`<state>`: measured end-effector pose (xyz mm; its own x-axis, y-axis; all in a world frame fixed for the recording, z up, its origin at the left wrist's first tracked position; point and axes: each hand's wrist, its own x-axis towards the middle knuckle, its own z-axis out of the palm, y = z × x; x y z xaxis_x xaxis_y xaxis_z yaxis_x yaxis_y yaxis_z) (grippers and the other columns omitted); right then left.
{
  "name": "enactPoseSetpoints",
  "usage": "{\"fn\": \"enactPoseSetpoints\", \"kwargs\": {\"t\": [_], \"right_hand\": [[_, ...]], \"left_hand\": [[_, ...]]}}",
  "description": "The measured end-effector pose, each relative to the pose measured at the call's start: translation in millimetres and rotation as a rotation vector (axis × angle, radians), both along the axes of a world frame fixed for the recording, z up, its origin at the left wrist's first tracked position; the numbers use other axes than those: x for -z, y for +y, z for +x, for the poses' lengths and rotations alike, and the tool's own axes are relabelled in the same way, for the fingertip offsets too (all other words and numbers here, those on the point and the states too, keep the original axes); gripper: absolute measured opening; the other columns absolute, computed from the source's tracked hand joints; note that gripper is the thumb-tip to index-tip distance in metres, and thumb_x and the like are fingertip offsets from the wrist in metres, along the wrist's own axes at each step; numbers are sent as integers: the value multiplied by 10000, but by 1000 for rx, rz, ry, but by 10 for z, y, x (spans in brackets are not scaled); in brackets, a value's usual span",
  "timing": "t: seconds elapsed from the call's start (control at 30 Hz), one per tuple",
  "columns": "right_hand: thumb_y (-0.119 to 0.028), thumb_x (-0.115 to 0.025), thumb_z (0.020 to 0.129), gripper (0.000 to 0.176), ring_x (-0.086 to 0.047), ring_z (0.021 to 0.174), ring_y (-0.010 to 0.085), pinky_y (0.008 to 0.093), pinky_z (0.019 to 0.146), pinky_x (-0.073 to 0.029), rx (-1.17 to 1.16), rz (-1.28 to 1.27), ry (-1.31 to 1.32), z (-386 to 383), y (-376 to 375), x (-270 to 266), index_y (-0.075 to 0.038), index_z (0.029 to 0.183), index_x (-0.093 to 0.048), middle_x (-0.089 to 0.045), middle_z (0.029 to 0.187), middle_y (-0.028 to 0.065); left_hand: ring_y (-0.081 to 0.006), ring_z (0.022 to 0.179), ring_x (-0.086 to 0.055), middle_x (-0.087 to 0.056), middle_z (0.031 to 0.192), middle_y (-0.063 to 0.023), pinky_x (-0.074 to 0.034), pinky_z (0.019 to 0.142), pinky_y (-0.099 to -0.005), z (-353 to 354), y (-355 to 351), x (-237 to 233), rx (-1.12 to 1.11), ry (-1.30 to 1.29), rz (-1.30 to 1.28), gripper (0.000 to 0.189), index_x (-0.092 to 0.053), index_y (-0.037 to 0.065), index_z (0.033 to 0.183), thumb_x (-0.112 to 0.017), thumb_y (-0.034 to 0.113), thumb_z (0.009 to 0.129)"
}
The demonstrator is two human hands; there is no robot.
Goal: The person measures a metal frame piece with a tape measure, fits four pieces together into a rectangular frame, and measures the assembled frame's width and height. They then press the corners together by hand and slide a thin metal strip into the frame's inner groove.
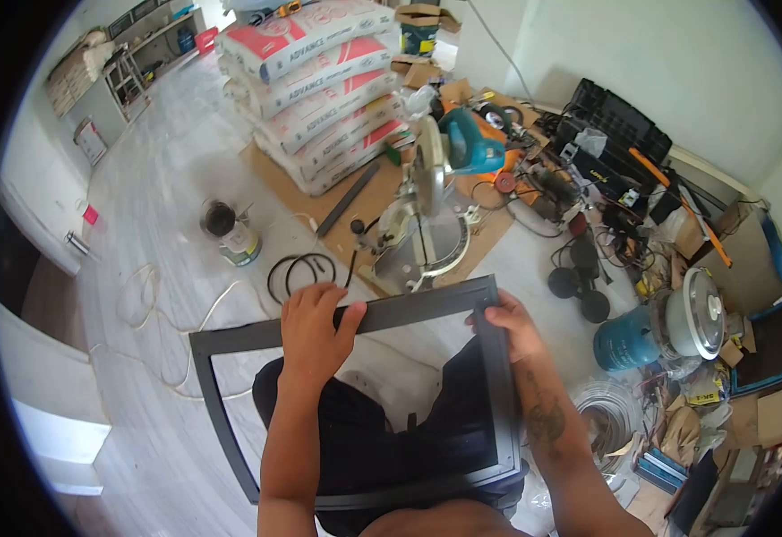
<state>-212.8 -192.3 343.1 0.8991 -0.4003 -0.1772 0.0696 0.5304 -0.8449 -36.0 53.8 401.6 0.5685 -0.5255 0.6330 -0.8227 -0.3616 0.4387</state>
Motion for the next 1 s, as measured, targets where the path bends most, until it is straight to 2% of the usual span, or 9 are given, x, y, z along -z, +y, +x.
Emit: {"fn": "enactPoseSetpoints", "kwargs": {"t": [0.07,0.3,0.4,0.6,0.93,1.0], "right_hand": [[-173,-758,740,558,-650,862,211,285,719,-506,-29,14,5,-26,-46,-5,54,1209,-557,-655,984,141],[-251,-780,708,629,-651,862,228,310,767,-506,-81,-38,-25,-13,-52,-51,51,1213,-559,-660,988,157],[-365,-815,635,743,-648,866,234,326,792,-509,-99,-60,-71,-67,-44,-66,56,1197,-571,-674,960,162],[-443,-840,585,767,-648,886,250,350,823,-509,-146,-86,-142,-157,-129,44,60,1125,-630,-677,974,176],[-506,-882,548,875,-648,957,276,368,897,-494,-189,-43,-234,-190,-139,86,76,1147,-621,-668,1044,207],[-500,-885,552,871,-648,960,277,368,904,-493,-195,-52,-229,-198,-141,58,76,1148,-620,-668,1050,207]], "left_hand": [[-358,866,-607,-657,929,-157,-459,773,-426,-48,-36,151,-20,107,138,286,-675,14,930,-744,249,781],[-347,841,-633,-669,932,-146,-480,726,-425,-220,-516,-138,176,157,191,411,-659,14,1013,-754,332,770],[-330,772,-651,-680,857,-130,-488,663,-412,-299,-656,-262,194,243,225,351,-684,43,956,-732,351,795],[-316,621,-637,-659,683,-110,-480,579,-394,-406,-738,-480,171,261,327,282,-712,82,815,-669,358,854],[-311,624,-636,-664,705,-109,-475,571,-387,-530,-715,-578,183,267,266,272,-709,85,829,-653,349,867],[-327,619,-630,-658,711,-103,-467,538,-405,-526,-709,-546,188,264,241,291,-681,74,826,-646,360,876]]}}
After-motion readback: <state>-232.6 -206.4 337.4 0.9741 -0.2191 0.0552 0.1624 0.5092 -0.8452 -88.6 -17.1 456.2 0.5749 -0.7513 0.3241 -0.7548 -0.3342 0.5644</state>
